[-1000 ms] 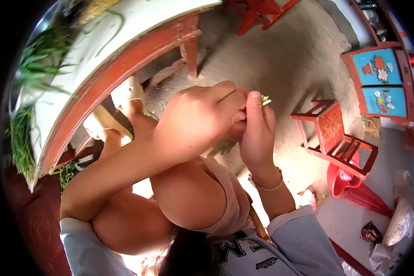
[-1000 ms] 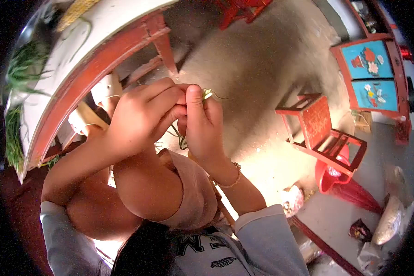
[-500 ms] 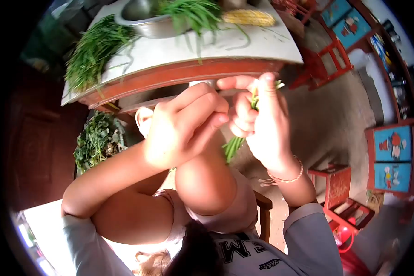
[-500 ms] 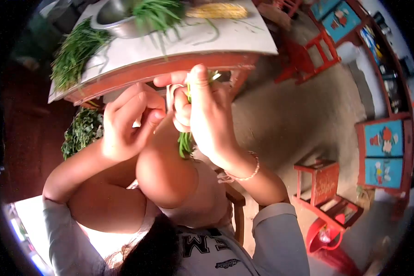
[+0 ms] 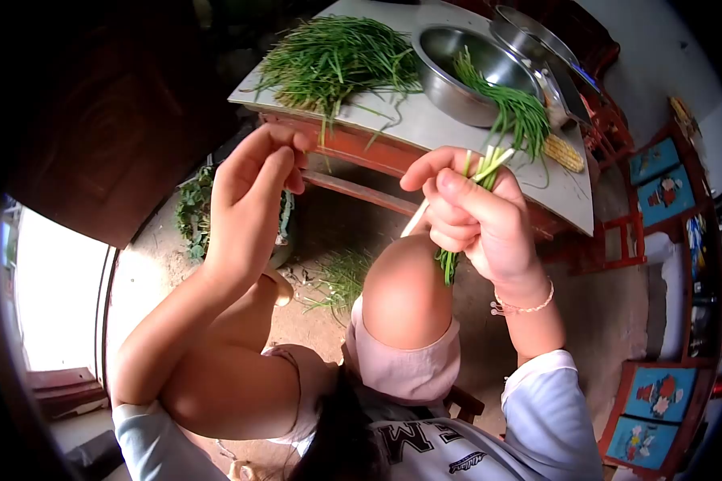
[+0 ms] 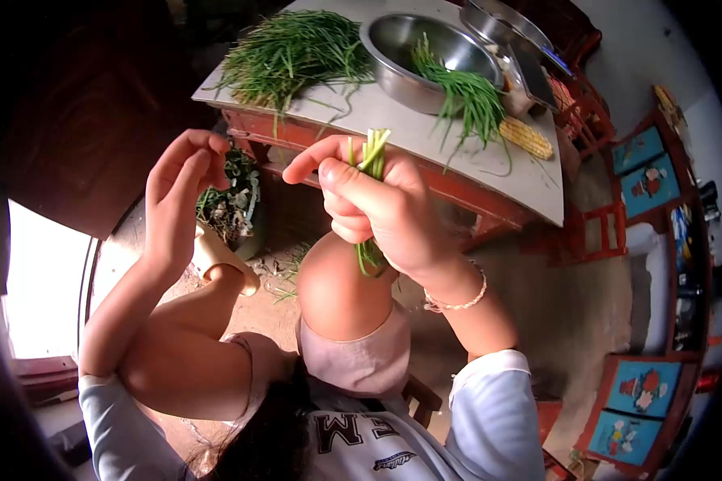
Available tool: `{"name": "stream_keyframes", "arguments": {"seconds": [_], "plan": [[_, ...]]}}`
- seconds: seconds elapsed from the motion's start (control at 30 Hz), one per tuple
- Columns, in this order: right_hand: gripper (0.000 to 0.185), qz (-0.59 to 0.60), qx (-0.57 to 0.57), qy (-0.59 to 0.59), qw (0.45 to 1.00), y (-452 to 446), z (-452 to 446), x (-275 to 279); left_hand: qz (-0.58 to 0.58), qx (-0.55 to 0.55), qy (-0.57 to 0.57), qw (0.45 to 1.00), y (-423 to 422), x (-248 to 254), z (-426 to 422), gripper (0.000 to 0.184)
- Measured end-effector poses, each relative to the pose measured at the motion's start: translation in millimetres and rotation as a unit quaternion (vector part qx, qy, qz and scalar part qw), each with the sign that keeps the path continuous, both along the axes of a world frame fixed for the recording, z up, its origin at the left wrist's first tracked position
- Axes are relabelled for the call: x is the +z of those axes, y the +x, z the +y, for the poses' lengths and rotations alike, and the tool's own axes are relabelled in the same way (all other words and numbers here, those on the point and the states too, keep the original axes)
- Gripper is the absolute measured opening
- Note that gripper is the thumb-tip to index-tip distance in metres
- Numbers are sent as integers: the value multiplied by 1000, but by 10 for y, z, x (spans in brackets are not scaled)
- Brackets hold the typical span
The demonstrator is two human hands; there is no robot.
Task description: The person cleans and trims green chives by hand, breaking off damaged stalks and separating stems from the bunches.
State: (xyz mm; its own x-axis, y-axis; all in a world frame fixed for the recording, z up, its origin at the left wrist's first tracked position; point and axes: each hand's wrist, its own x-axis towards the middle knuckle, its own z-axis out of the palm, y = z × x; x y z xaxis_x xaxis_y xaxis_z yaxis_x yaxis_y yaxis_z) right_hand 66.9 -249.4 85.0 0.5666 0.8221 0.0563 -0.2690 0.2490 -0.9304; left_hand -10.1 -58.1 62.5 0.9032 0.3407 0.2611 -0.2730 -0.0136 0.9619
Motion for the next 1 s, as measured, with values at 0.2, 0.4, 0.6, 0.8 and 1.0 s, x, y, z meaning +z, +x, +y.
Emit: {"name": "stream_keyframes", "arguments": {"seconds": [0.2, 0.4, 0.6, 0.8, 1.0], "plan": [[19, -44, 32, -45, 997, 119, 208, 92, 14, -77, 22, 997, -128, -21, 170, 14], [17, -56, -198, 25, 978, 967, -318, 787, 35, -84, 17, 996, 102, -116, 345, 16], [13, -13, -197, -201, 959, 2215, -263, 1202, 131, -31, -40, 990, 398, -548, 585, 20], [13, -67, -160, -457, 872, 3627, 330, 87, 236, -11, -127, 963, 474, -863, 625, 20], [11, -114, -126, -583, 794, 3978, 344, -383, 289, 45, -124, 948, 365, -974, 640, 21]]}}
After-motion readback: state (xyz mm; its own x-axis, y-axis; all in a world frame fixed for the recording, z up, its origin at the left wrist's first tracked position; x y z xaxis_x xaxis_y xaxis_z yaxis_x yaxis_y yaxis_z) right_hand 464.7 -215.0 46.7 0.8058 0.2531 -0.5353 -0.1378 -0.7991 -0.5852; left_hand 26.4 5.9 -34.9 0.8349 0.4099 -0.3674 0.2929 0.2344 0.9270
